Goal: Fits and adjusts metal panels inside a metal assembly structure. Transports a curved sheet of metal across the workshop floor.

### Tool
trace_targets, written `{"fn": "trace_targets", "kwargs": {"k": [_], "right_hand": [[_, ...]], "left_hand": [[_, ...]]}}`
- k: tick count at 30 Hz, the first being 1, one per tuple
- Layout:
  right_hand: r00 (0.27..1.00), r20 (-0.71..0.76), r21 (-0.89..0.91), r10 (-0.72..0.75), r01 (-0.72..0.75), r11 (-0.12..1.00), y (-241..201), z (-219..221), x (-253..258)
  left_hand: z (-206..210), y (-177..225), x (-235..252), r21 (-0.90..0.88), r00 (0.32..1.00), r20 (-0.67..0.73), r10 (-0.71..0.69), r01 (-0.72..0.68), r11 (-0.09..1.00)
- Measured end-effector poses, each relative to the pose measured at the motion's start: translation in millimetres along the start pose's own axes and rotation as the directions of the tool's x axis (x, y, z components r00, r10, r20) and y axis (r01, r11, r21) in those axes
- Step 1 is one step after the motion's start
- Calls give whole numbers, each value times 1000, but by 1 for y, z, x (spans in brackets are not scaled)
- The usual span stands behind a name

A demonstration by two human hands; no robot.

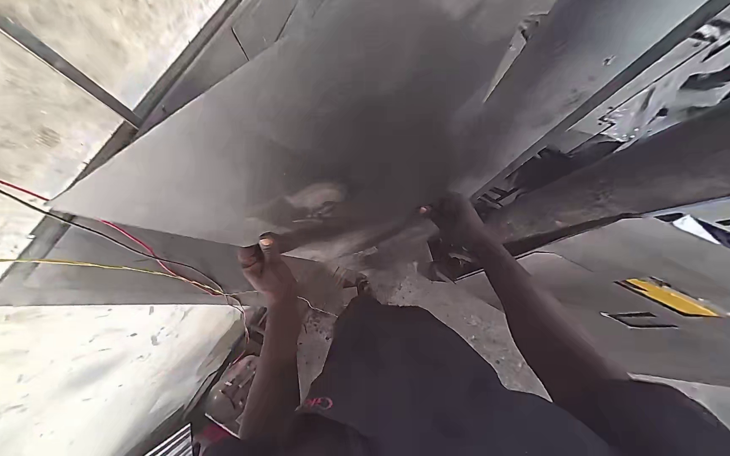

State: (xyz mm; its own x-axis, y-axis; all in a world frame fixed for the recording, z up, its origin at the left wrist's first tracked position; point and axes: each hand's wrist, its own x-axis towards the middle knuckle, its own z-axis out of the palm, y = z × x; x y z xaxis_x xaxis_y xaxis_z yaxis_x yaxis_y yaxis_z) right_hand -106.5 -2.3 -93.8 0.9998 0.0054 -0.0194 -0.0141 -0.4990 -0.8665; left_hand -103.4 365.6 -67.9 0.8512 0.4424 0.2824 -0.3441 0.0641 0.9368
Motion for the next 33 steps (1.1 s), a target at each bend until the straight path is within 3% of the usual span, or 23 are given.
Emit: {"fn": "trace_targets", "kwargs": {"k": [6, 10, 12, 14, 16, 18, 20, 23, 26, 29, 31, 33], "right_hand": [[958, 263, 31, -111, 107, 994, 36, 55, 113], [906, 419, -59, 60, -38, 998, 46, 96, 157], [878, 474, -32, 68, -60, 998, 43, 110, 178], [845, 531, -151, 65, 19, 988, 58, 131, 204], [792, 600, -336, 115, 119, 934, 56, 140, 225], [760, 642, -378, 100, 201, 904, 50, 138, 256], [745, 657, -371, 114, 189, 909, 34, 114, 289], [805, 585, -342, 97, 137, 929, 20, 70, 353], [865, 501, -411, 15, 222, 884, 11, 33, 426], [878, 465, -497, -115, 366, 786, -15, 12, 486], [869, 446, -532, -214, 450, 717, -26, 10, 519], [854, 435, -572, -285, 507, 645, -37, 11, 543]], "left_hand": [[-16, -25, 9, 21, 983, -181, -4, 8, 1000], [-25, -51, 13, 31, 944, -329, -38, 52, 998], [-23, -66, 21, 55, 919, -392, -51, 79, 995], [-28, -88, 26, 100, 904, -427, -12, 60, 993], [-36, -109, 25, 195, 884, -464, -57, 165, 967], [-42, -129, 28, 257, 864, -496, -86, 241, 936], [-39, -135, 45, 326, 851, -521, -64, 268, 907], [-36, -140, 74, 476, 837, -541, -82, 386, 790], [-36, -144, 105, 656, 805, -591, -46, 513, 554], [-18, -125, 120, 643, 691, -717, -89, 705, 299], [9, -116, 120, 612, 657, -751, -56, 726, 314], [39, -118, 119, 631, 700, -711, -59, 673, 386]]}}
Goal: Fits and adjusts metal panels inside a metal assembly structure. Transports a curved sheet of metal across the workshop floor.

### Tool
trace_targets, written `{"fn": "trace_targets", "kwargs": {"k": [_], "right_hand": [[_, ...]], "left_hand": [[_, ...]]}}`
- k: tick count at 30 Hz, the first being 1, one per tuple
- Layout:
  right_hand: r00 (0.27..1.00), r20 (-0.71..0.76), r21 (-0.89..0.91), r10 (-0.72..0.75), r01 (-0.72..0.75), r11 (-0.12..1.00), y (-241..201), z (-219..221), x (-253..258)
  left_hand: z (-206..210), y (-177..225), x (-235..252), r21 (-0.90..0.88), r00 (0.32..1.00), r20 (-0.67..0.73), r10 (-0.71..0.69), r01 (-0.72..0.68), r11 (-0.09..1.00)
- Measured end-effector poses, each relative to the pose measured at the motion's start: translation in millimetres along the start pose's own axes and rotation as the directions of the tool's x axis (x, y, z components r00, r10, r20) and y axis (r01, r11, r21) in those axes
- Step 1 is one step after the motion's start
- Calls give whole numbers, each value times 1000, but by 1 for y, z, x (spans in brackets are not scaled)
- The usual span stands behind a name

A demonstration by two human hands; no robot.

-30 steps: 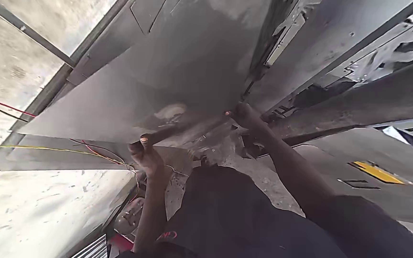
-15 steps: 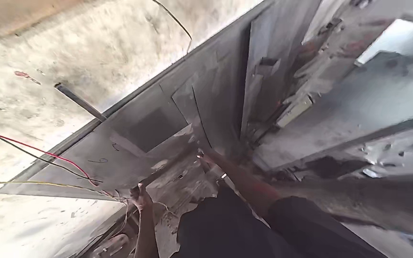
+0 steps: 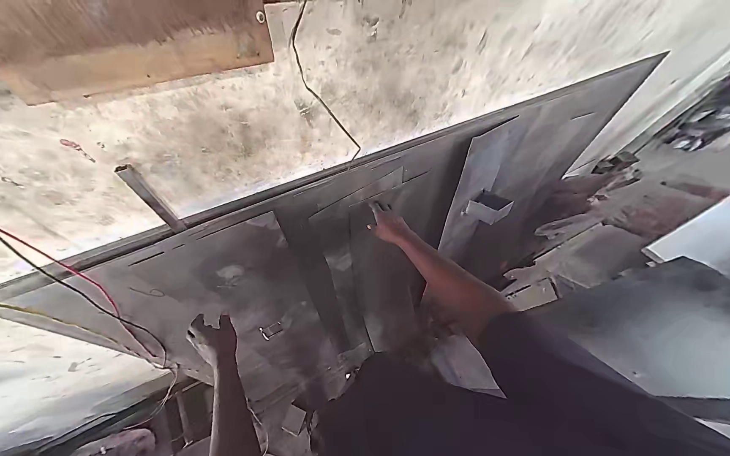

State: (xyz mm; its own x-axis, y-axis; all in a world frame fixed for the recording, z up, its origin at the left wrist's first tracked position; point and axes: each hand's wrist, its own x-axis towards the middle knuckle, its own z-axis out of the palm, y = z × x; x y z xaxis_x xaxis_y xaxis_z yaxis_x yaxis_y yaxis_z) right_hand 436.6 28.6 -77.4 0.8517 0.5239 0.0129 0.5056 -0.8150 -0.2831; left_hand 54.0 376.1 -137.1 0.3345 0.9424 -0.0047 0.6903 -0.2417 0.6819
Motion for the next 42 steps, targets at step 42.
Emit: {"fn": "trace_targets", "kwargs": {"k": [42], "right_hand": [[859, -109, -55, -501, 498, 866, -2, -27, 45]], "left_hand": [[166, 248, -52, -244, 783, 501, 369, -281, 928]]}}
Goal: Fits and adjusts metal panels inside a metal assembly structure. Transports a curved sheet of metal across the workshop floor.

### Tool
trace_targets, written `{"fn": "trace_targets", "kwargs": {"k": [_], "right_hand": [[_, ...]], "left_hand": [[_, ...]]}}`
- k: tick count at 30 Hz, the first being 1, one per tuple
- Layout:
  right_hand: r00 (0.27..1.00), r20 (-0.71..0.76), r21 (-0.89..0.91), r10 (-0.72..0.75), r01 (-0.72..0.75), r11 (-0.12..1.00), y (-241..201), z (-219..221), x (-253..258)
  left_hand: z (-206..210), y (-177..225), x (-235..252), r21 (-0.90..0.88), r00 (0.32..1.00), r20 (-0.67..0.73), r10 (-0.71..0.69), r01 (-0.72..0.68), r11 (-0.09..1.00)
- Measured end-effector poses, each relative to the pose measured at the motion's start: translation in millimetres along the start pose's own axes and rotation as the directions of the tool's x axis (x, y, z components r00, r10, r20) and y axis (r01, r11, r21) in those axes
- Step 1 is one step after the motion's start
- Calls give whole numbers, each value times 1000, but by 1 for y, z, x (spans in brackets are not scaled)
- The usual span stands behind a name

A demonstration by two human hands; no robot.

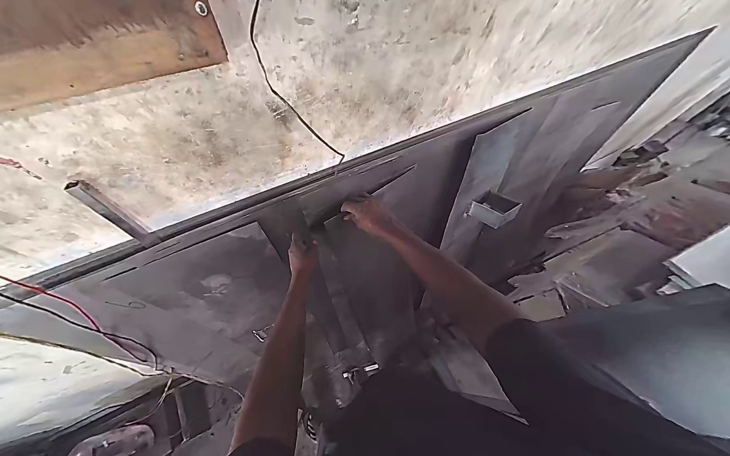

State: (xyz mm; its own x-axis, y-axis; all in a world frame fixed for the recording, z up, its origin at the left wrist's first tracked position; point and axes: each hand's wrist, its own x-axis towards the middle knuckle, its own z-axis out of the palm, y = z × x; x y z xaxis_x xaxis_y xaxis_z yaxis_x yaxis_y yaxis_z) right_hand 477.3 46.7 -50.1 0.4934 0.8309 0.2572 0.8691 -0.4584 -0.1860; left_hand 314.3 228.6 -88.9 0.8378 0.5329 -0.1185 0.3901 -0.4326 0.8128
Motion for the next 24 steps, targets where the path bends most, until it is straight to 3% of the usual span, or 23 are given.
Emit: {"fn": "trace_targets", "kwargs": {"k": [8, 14, 21, 24], "right_hand": [[987, 21, 17, 158, -159, 987, -9, 25, 11], [971, 40, -2, 234, -234, 972, -9, 11, 9], [991, 16, 45, 133, -134, 990, 8, -4, -21], [985, -89, 106, 151, -141, 984, -2, -15, -57]], "left_hand": [[19, 11, 0, 66, 998, 52, -30, 27, 997], [38, 29, 9, 62, 987, -117, 111, -104, 993], [38, 54, 12, 49, 992, 12, 126, -127, 991], [44, 50, -4, -6, 974, 83, 209, -209, 978]]}}
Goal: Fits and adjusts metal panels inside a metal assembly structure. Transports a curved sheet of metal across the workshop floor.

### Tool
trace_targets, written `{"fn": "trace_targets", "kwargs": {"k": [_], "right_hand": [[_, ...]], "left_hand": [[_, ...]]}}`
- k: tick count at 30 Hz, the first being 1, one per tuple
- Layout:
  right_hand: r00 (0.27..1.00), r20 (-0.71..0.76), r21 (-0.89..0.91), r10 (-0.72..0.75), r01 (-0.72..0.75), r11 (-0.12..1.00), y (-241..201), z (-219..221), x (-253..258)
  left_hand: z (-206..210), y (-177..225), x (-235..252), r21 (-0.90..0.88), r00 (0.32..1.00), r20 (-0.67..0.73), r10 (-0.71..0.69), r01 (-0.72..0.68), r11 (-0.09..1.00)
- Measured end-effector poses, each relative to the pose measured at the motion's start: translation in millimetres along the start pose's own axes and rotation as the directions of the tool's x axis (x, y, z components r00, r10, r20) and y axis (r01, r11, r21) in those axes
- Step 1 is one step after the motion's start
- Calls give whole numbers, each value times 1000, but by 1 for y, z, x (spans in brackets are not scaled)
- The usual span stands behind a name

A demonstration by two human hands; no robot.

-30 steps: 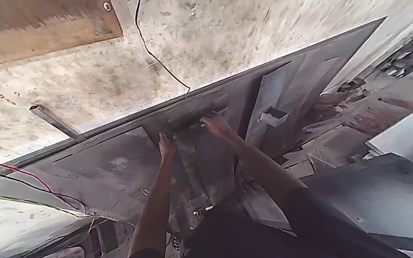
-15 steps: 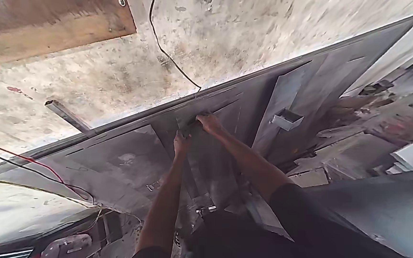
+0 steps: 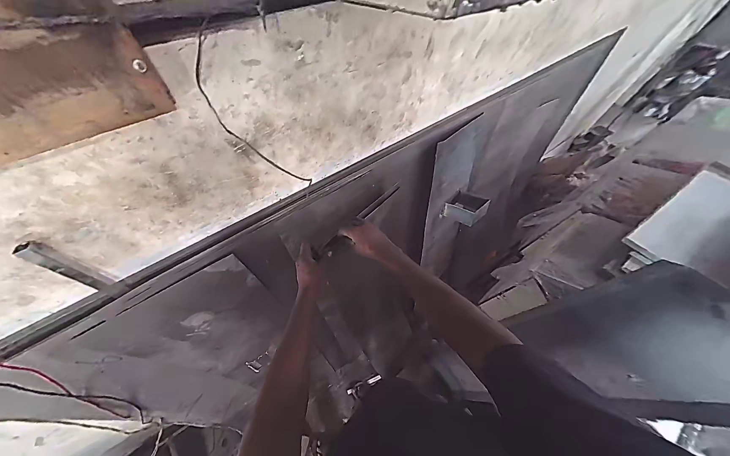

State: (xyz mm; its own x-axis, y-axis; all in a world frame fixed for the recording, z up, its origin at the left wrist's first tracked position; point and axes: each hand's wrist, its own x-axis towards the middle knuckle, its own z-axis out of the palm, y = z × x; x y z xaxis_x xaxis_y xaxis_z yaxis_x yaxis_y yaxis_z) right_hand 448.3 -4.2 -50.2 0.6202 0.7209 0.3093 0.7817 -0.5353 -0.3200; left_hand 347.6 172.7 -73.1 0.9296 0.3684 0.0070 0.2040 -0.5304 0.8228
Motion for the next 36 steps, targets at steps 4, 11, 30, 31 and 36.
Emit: {"fn": "trace_targets", "kwargs": {"k": [4, 11, 30, 31, 36], "right_hand": [[753, -517, 376, 408, -229, 898, -6, -63, -78], [643, -79, 781, 762, -435, 448, 142, -63, -113], [530, -325, 904, 784, -71, 423, 95, -144, -181], [524, -324, 903, 788, -76, 422, 92, -138, -189], [448, -290, 929, 846, -82, 362, 89, -107, -213]], "left_hand": [[8, 14, -43, -56, 998, 2, 69, -69, 996], [16, 39, -105, -183, 961, -162, 225, -253, 950], [-7, 98, -156, -126, 791, -242, 562, -600, 790], [-6, 94, -163, -113, 805, -214, 553, -583, 805], [8, 66, -185, -32, 799, -157, 581, -592, 805]]}}
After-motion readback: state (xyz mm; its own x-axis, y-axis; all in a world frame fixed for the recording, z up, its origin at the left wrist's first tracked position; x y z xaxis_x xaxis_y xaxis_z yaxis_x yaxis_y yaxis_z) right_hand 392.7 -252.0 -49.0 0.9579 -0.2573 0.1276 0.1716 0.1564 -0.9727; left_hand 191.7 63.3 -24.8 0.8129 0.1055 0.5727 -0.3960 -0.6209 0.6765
